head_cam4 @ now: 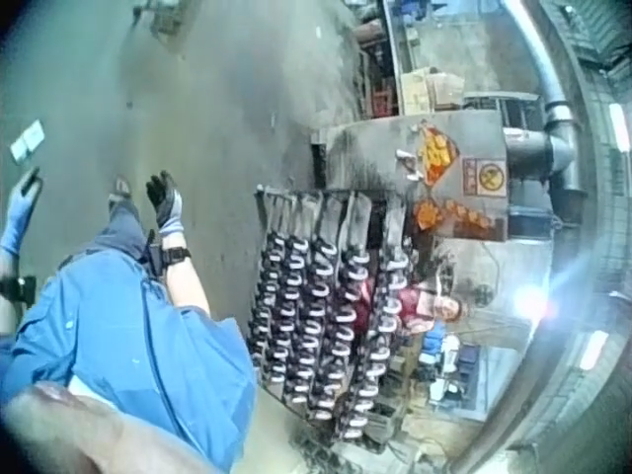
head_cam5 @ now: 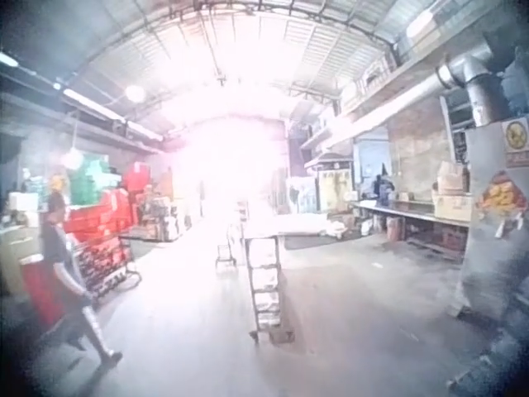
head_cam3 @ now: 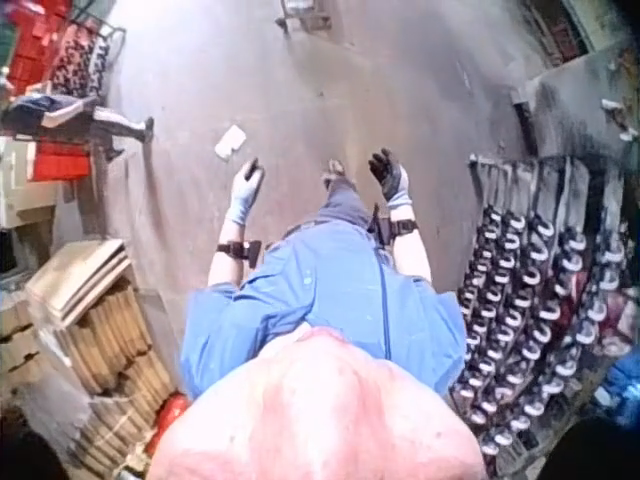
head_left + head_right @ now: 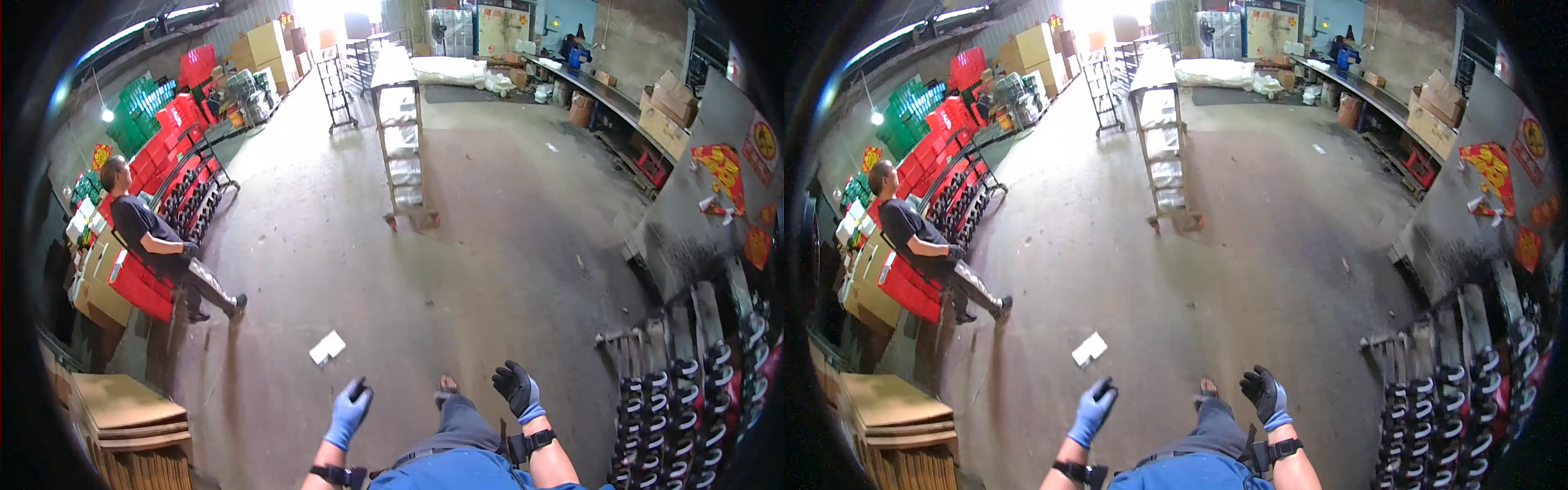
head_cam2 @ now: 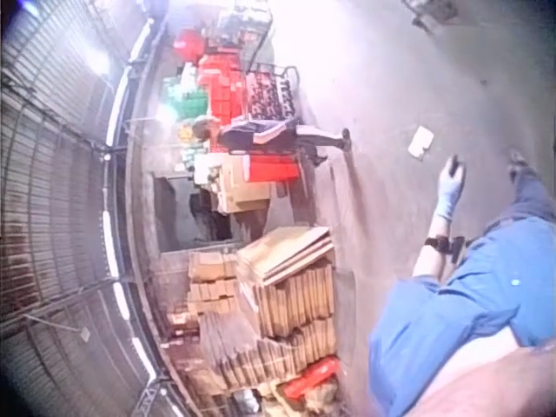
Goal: Sorting and placing shoe components on a conveyor belt and rack in a manufacturing environment.
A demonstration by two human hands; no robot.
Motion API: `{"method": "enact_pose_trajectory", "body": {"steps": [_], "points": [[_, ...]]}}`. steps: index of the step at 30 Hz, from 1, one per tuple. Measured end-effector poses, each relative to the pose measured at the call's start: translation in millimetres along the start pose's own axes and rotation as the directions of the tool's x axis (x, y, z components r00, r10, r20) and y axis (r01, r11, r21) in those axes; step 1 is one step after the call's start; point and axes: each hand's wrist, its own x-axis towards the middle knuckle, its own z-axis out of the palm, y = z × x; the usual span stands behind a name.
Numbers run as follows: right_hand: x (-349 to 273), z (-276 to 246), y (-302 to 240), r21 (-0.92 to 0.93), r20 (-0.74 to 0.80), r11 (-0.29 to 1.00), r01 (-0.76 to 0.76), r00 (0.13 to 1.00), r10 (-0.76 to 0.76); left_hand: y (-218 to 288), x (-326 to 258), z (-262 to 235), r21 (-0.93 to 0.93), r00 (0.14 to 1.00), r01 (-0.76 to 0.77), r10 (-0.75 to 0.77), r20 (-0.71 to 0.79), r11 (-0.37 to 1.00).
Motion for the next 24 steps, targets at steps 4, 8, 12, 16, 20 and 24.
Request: {"method": "enact_pose_trajectory", "body": {"steps": [4, 8, 12, 16, 20, 24], "points": [[147, 117, -56, 0.008, 0.043, 0.995, -0.102, 0.994, 0.101, 12, 101, 13, -0.166, 0.979, 0.195, -0.183, 0.087, 0.967], [283, 256, -118, -0.109, 0.163, 0.987, -0.119, 0.977, 0.136, 33, 216, -22, -0.432, 0.960, 0.268, -0.276, 0.045, 0.861], [420, 370, -146, -0.155, 0.277, 0.987, -0.032, 0.958, 0.074, 25, 350, -64, -0.285, 0.950, 0.260, -0.297, -0.095, 0.923], [545, 457, -156, -0.107, 0.407, 0.990, 0.096, 0.912, -0.045, 6, 515, -101, -0.452, 0.931, 0.255, -0.344, -0.124, 0.855], [638, 537, -180, -0.120, 0.260, 0.992, 0.037, 0.966, -0.005, 59, 674, -142, -0.392, 0.957, 0.239, -0.283, -0.058, 0.888], [741, 623, -218, -0.083, 0.312, 0.989, 0.120, 0.946, -0.089, 121, 819, -177, -0.312, 0.987, 0.145, -0.157, -0.014, 0.939]]}}
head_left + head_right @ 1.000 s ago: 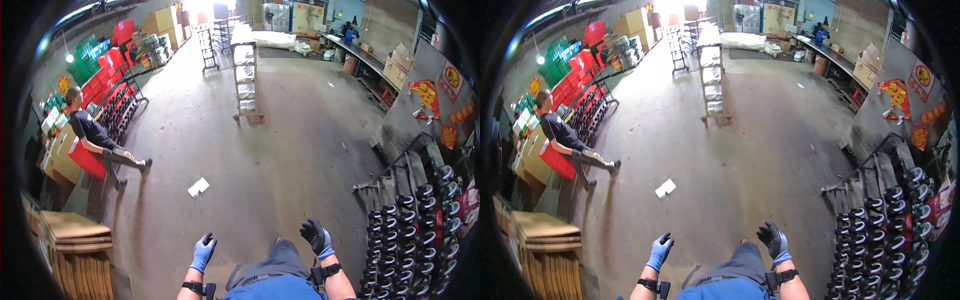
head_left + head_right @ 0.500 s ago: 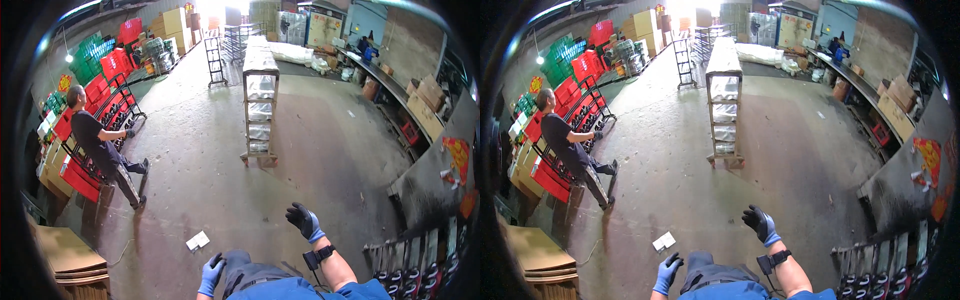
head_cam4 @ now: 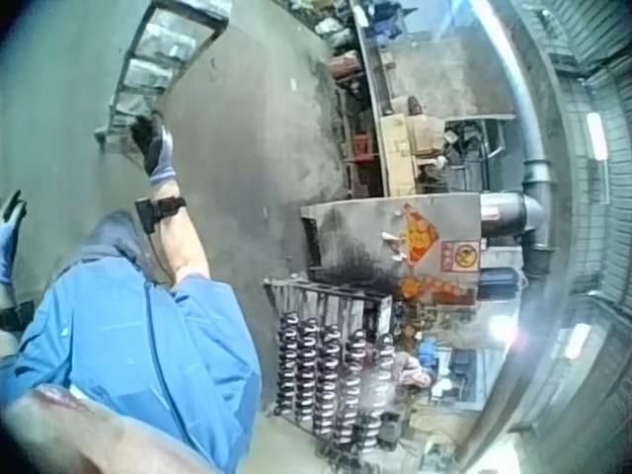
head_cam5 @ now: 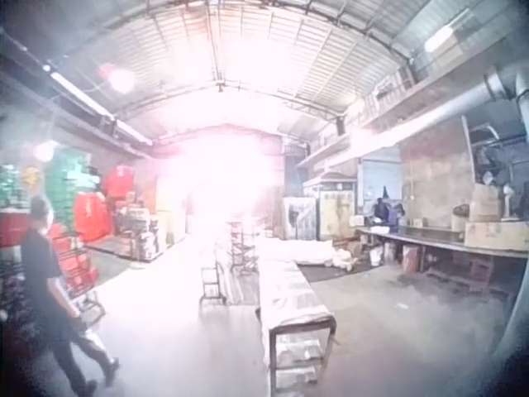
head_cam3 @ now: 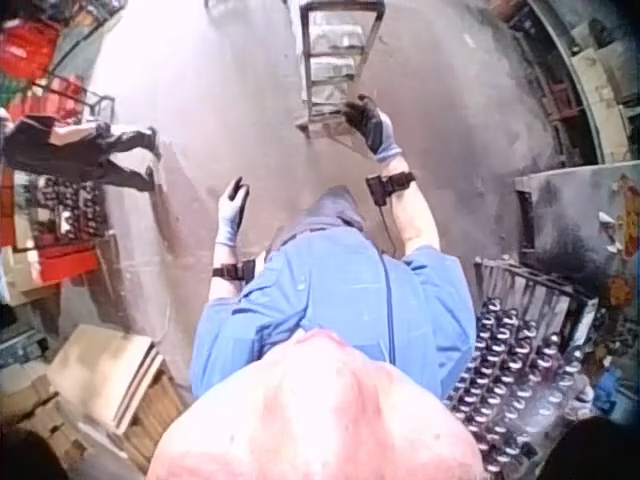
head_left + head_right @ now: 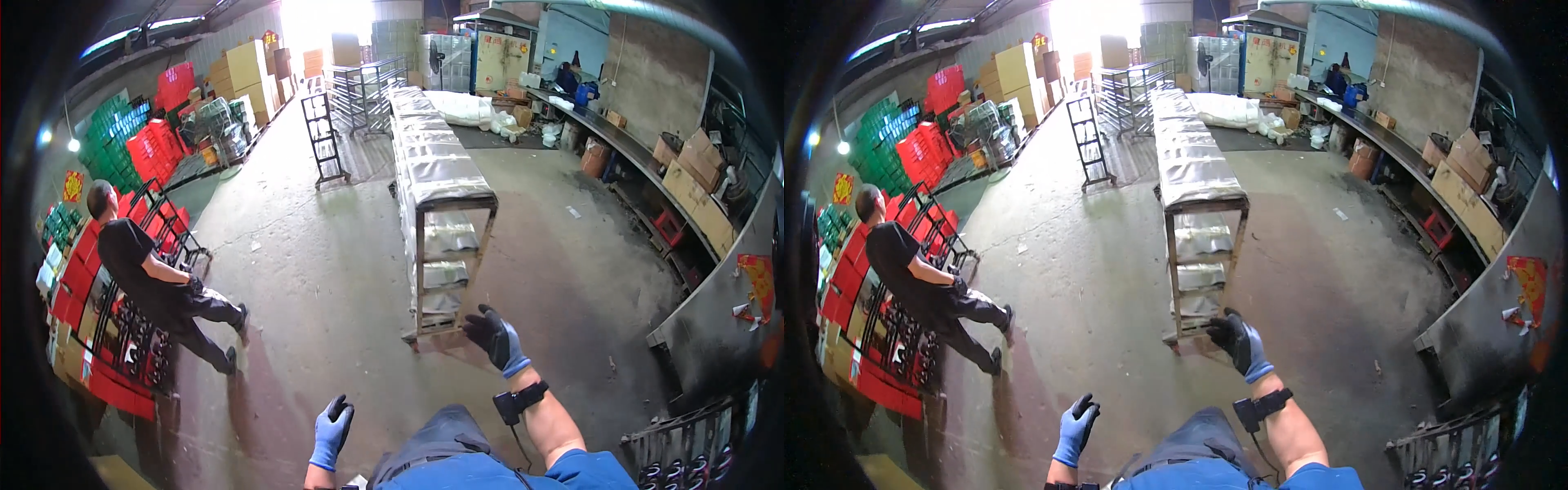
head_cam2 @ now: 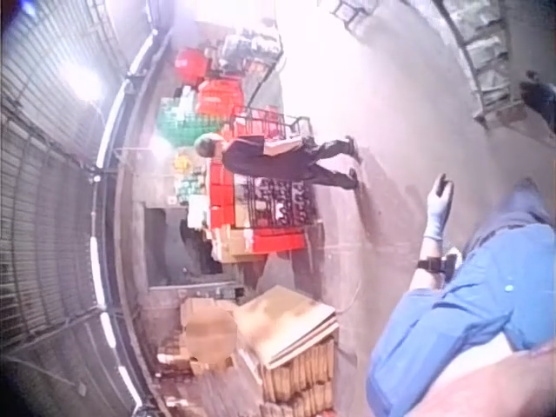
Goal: Sorting and placing shoe components on a conveyor belt and rack in a manufacturing environment.
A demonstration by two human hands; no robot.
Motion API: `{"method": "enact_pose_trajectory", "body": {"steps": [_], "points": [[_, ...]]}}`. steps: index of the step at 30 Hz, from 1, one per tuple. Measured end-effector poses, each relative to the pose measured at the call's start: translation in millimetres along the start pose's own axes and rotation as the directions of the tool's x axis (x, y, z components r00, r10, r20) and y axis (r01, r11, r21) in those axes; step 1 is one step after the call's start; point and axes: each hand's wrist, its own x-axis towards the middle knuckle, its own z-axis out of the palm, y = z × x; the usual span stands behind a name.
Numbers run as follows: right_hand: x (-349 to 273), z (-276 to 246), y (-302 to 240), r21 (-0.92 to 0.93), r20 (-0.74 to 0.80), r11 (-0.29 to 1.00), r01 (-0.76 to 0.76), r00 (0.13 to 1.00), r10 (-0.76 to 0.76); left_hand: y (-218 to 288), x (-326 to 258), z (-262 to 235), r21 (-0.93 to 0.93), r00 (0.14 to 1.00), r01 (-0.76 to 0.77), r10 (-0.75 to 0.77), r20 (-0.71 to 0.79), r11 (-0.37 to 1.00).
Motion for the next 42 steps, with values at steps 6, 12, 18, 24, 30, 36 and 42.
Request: {"method": "enact_pose_trajectory", "body": {"steps": [6, 12, 18, 24, 30, 36, 42], "points": [[220, 47, -39, 0.185, -0.185, 0.965, 0.186, 0.971, -0.152, 53, 182, 9, 0.046, 0.991, -0.097, 0.093, 0.093, 0.994], [392, 68, -46, 0.027, -0.669, 0.806, 0.592, 0.609, -0.425, 68, 366, 6, -0.014, 0.987, 0.022, -0.019, 0.159, 1.000], [411, 79, -78, -0.072, -0.756, 0.766, 0.639, 0.466, -0.460, 161, 574, 52, 0.020, 0.928, 0.017, -0.023, 0.372, 1.000], [415, 16, -159, -0.078, -0.789, 0.880, 0.469, 0.511, -0.342, 282, 780, 206, -0.064, 0.703, -0.015, 0.055, 0.709, 0.998], [395, -45, -201, -0.429, -0.877, 0.854, 0.295, 0.092, -0.472, 391, 920, 396, -0.183, 0.634, 0.268, -0.030, 0.772, 0.946], [374, -40, -194, -0.603, -0.794, 0.792, -0.091, -0.024, -0.607, 420, 1016, 561, -0.393, 0.821, -0.054, 0.264, 0.506, 0.918], [306, -89, -150, -0.645, -0.754, 0.750, 0.146, -0.282, -0.593, 436, 982, 609, -0.377, 0.868, -0.212, 0.351, 0.351, 0.901]]}}
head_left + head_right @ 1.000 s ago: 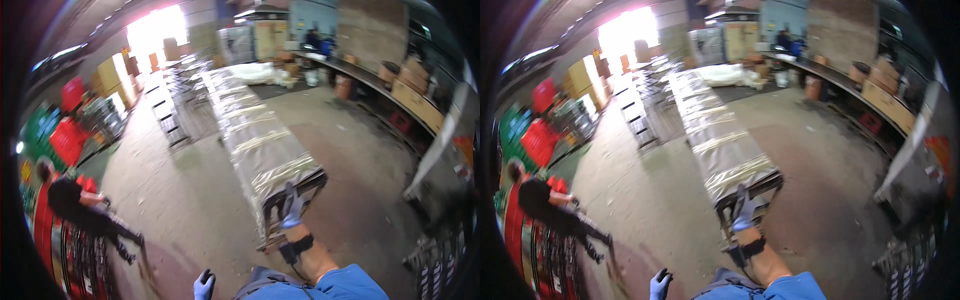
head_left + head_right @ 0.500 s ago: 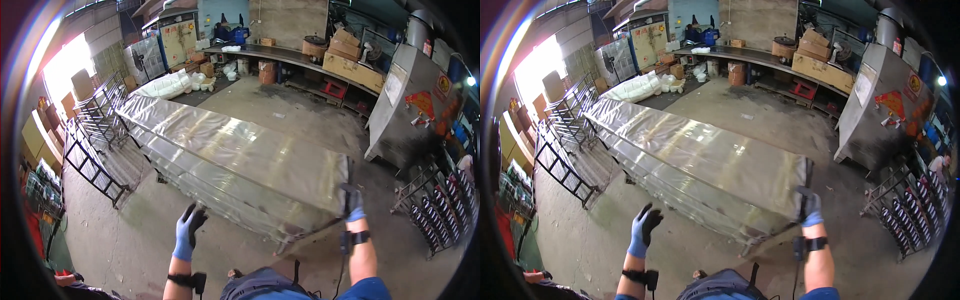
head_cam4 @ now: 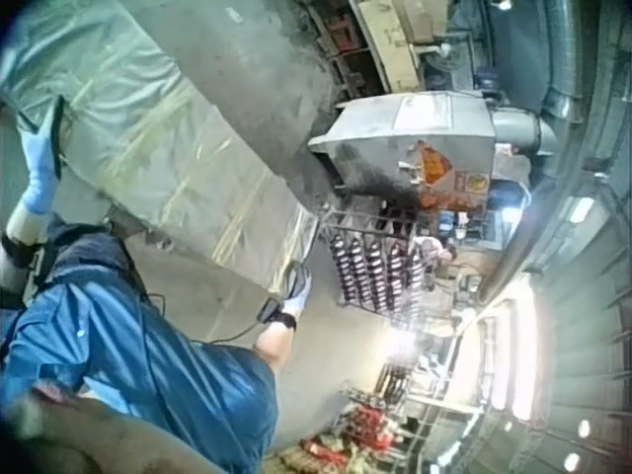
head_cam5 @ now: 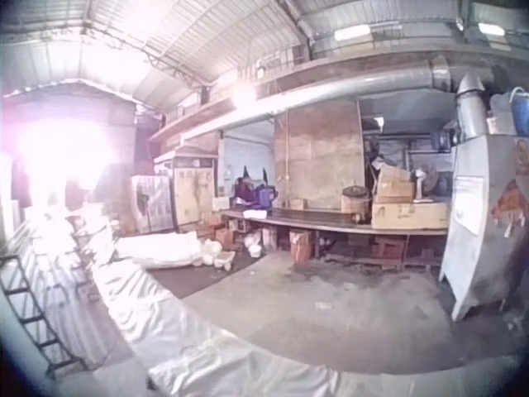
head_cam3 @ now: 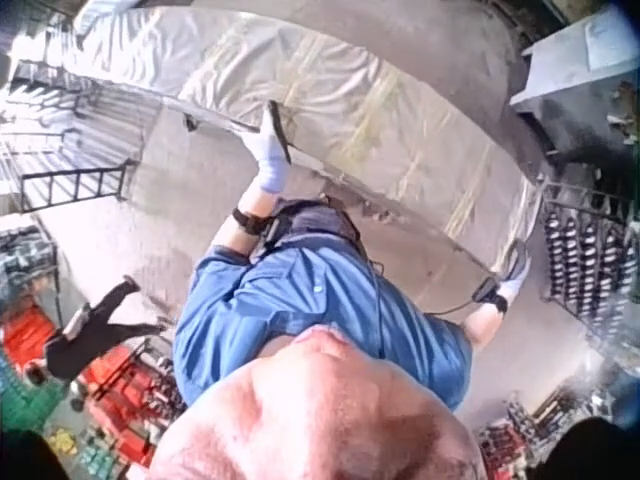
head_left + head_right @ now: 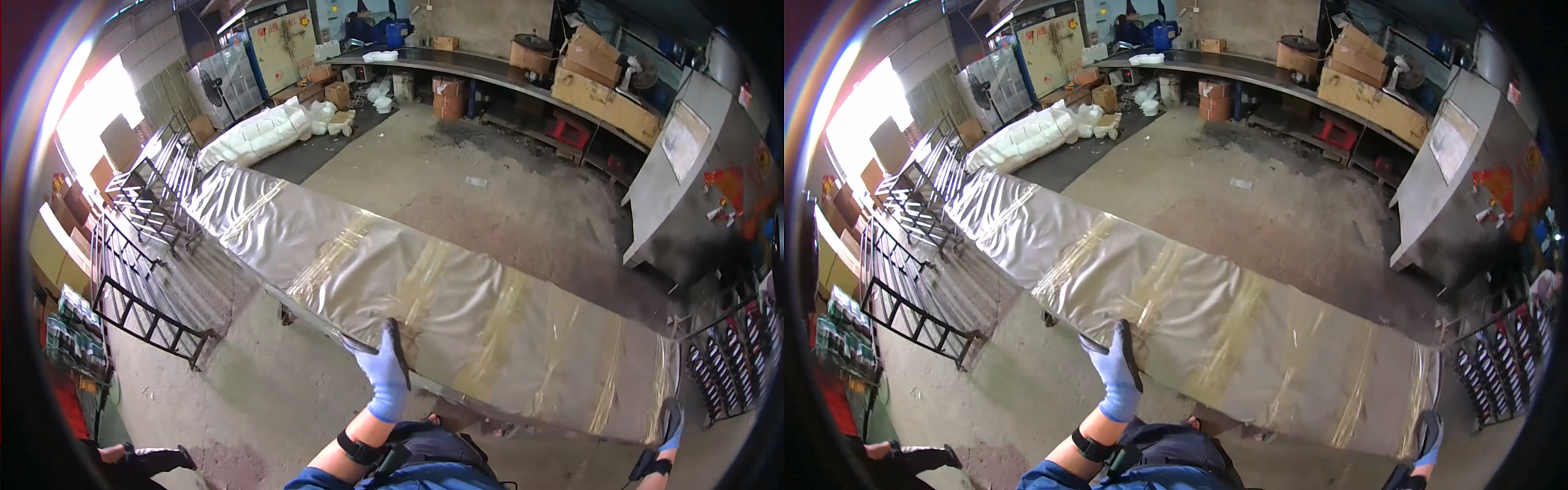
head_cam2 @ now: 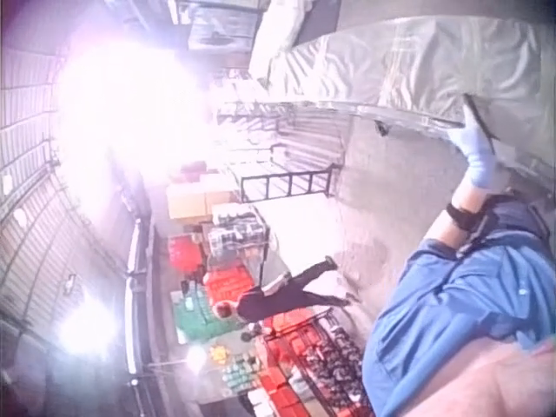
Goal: Sorting and placing shoe components on a conveyor belt and rack in a manufacturing environment.
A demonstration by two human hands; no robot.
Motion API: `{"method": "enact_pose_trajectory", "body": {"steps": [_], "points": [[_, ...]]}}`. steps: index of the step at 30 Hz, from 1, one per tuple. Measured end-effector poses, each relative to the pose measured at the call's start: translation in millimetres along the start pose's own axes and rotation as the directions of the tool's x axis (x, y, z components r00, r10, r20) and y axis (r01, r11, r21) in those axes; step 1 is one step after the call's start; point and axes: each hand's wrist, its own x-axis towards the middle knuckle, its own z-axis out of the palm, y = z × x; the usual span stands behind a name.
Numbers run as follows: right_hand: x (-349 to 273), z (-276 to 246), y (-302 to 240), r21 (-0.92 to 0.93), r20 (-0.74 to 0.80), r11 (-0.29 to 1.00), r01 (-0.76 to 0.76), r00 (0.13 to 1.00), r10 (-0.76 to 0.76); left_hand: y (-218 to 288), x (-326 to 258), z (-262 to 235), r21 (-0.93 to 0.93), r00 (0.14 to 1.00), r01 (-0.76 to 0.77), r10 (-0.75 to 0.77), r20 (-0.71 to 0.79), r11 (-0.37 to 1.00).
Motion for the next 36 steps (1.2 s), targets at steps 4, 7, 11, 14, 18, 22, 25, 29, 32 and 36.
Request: {"method": "enact_pose_trajectory", "body": {"steps": [4, 7, 11, 14, 18, 22, 25, 29, 32, 36], "points": [[33, -14, 20, -0.286, 0.082, 0.957, -0.051, 0.994, 0.078, -29, 56, 56, 0.093, 0.994, 0.081, -0.087, 0.073, 0.992], [24, 23, 11, -0.223, -0.172, 0.944, -0.242, 0.963, 0.206, -51, 99, 99, 0.184, 0.987, 0.040, -0.068, 0.149, 0.982], [-27, 236, -80, -0.175, -0.280, 0.928, -0.330, 0.920, 0.274, -81, 170, 141, 0.155, 0.961, 0.017, -0.059, 0.271, 0.988], [-16, 282, -80, -0.257, -0.304, 0.934, -0.246, 0.938, 0.164, -103, 206, 212, 0.097, 0.900, 0.083, -0.116, 0.420, 0.992], [-23, 321, -80, -0.358, -0.331, 0.919, -0.166, 0.943, 0.042, -107, 250, 299, 0.202, 0.763, 0.167, -0.256, 0.593, 0.965], [13, 373, -67, -0.467, -0.294, 0.879, -0.098, 0.955, -0.050, -162, 307, 392, 0.337, 0.639, 0.096, -0.318, 0.700, 0.936], [43, 404, -56, -0.546, -0.248, 0.837, -0.046, 0.963, -0.109, -179, 347, 468, 0.351, 0.495, 0.285, -0.450, 0.743, 0.892], [95, 438, -53, -0.638, -0.148, 0.762, 0.111, 0.954, -0.263, -181, 375, 523, 0.404, 0.168, 0.406, -0.501, 0.849, 0.820], [140, 479, -36, -0.211, -0.400, 0.971, -0.111, 0.916, 0.018, -224, 398, 505, 0.472, 0.029, 0.420, -0.531, 0.847, 0.775], [210, 576, -62, 0.341, -0.225, 0.934, -0.105, 0.956, 0.189, -247, 457, 458, 0.526, 0.095, 0.407, -0.607, 0.789, 0.747]]}}
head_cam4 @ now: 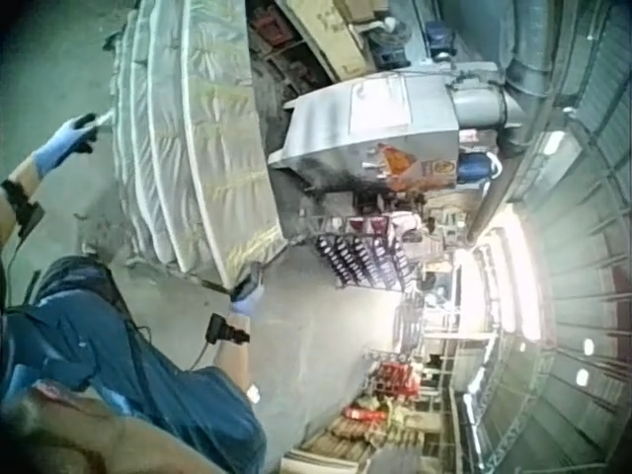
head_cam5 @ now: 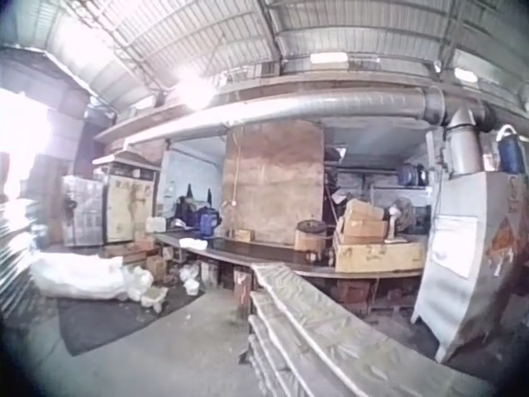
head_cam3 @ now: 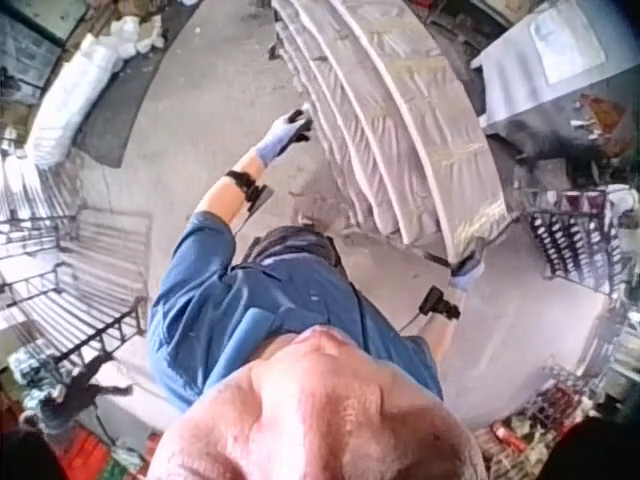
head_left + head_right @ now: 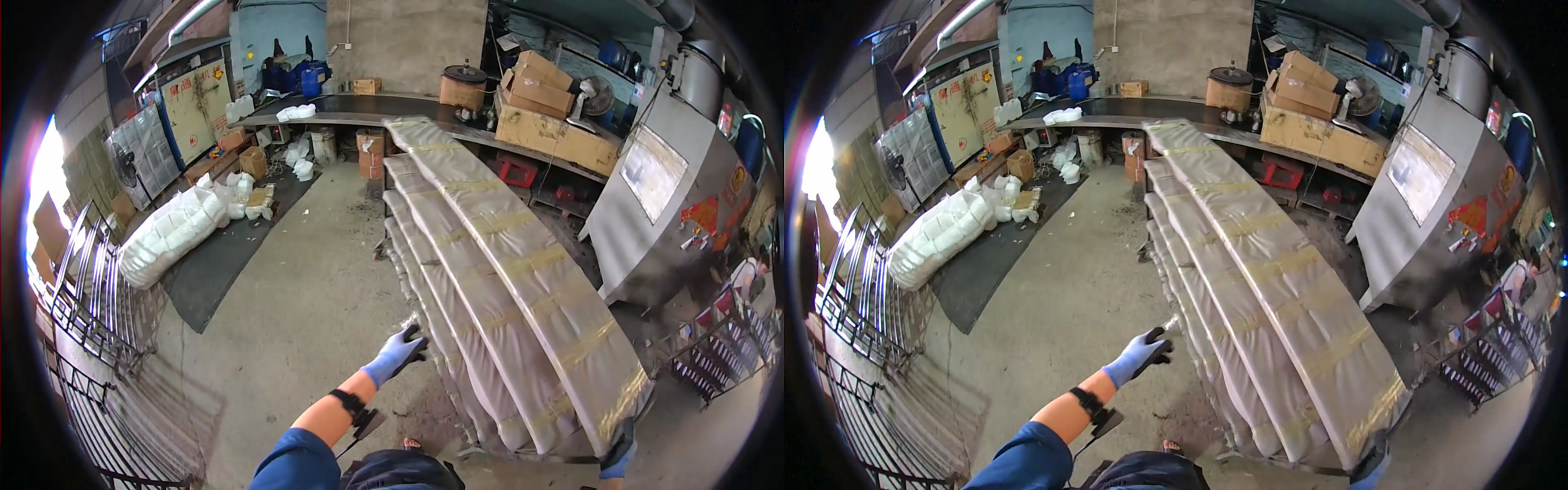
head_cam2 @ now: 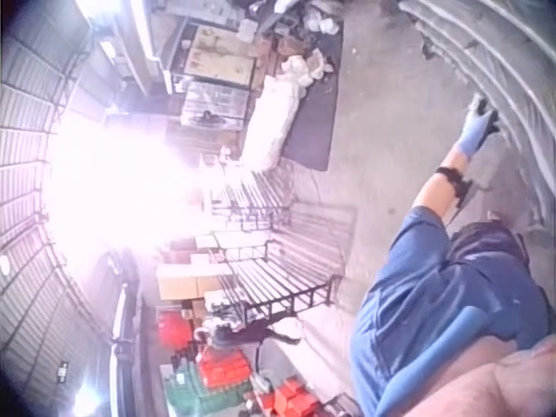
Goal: Sorting and placing shoe components on a conveyor belt and rack in a manufacturing environment.
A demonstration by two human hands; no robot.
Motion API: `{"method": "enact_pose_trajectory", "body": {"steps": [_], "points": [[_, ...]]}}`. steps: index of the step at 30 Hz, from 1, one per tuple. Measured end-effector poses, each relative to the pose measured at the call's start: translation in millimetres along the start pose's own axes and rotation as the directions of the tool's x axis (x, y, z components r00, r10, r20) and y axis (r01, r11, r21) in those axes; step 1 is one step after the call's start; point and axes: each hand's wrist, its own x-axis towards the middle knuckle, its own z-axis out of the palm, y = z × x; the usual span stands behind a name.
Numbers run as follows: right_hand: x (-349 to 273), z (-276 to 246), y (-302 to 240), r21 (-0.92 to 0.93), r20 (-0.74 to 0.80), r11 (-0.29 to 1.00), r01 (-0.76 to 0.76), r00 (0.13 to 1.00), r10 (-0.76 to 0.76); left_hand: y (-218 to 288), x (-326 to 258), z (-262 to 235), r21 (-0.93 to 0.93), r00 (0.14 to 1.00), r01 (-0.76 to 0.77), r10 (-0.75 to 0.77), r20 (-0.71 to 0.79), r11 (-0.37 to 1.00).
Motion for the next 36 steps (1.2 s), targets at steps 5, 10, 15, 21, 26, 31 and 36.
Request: {"method": "enact_pose_trajectory", "body": {"steps": [5, 10, 15, 21, 26, 31, 36], "points": [[48, 85, 18, 0.092, -0.059, 0.995, -0.038, 0.997, 0.043, -37, -70, -130, -0.236, 0.942, 0.026, -0.103, -0.321, 0.971], [84, 166, 54, -0.086, -0.143, 0.996, -0.006, 0.990, -0.006, -115, -219, -282, -0.291, 0.687, -0.018, -0.200, -0.698, 0.956], [125, 178, 94, -0.041, 0.453, 0.915, -0.401, 0.809, 0.374, -162, -401, -368, -0.328, 0.377, -0.343, -0.190, -0.906, 0.880], [175, 163, 141, -0.178, 0.565, -0.984, 0.016, 0.820, -0.089, -217, -573, -483, -0.165, -0.012, -0.505, -0.198, -0.980, 0.847], [22, 351, 261, -0.939, 0.187, -0.299, 0.171, 0.982, -0.028, -172, -716, -564, 0.082, -0.402, -0.343, -0.067, -0.913, 0.936], [-80, 553, 376, -0.958, 0.252, 0.208, 0.196, 0.922, 0.295, -173, -843, -644, 0.296, -0.698, -0.344, -0.031, -0.715, 0.891], [-205, 746, 477, -0.795, 0.395, 0.606, -0.026, 0.737, 0.549, -111, -910, -693, 0.296, -0.814, -0.211, 0.000, -0.581, 0.932]]}}
